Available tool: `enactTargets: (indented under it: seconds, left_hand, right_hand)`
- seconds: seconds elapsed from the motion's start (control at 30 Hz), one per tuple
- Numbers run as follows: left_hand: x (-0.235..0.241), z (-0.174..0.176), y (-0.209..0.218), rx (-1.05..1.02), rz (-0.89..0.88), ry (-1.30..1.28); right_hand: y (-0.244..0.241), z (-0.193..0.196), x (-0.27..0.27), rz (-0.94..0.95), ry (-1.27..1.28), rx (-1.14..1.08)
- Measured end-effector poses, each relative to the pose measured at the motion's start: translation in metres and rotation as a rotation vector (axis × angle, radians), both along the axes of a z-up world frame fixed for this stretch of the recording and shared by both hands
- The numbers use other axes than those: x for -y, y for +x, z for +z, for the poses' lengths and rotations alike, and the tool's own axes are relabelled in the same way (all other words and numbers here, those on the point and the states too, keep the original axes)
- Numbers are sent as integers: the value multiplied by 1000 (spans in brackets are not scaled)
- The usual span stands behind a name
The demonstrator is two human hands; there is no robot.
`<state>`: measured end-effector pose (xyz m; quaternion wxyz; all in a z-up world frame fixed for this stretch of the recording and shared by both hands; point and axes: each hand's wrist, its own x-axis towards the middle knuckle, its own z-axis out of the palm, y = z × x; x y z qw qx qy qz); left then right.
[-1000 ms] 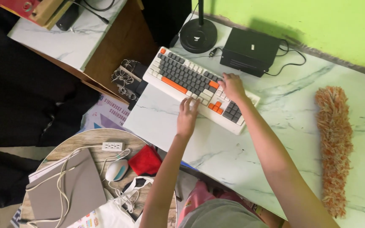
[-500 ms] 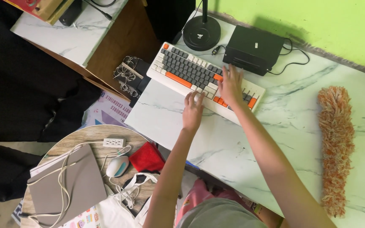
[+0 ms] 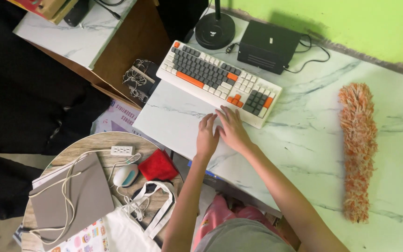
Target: The person cleans a white and orange keyboard and a black power adapter on a marble-patterned desk using an orange duster. They wipe the top and bottom of the keyboard, then the power adapter, and finally plug the adapter into a power strip.
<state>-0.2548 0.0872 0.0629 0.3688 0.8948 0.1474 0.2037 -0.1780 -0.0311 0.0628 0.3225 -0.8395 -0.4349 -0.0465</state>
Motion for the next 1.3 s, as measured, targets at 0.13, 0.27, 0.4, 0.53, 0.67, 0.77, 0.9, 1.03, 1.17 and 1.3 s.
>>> enactTargets:
  seconds: [0.13, 0.27, 0.4, 0.53, 0.67, 0.77, 0.9, 1.03, 1.17, 1.3]
  left_hand:
    - [19, 14, 5, 28, -104, -11]
    - [38, 21, 50, 58, -260, -17]
    - [43, -32, 148, 163, -339, -47]
    - [23, -56, 236, 144, -275, -95]
    - [-14, -69, 294, 196, -77, -98]
    - [-46, -70, 323, 94, -20, -160]
    - [-80, -81, 357, -7, -110, -153]
    - [-93, -89, 389, -174, -106, 18]
    - [-80, -58, 394, -369, -49, -174]
    - [-80, -55, 398, -361, -140, -379]
  right_hand:
    - [-4, 21, 39, -77, 53, -39]
    - [20, 38, 102, -305, 66, 48]
    - [62, 27, 175, -500, 49, 12]
    - [128, -28, 197, -417, 129, -43]
    - [171, -5, 158, -421, 206, -618]
    - [215, -29, 129, -438, 321, -736]
    - [262, -48, 95, -540, 481, -721]
    - [270, -24, 74, -610, 497, -782]
    - [274, -22, 65, -732, 409, -811]
    - [265, 2, 63, -827, 377, -918]
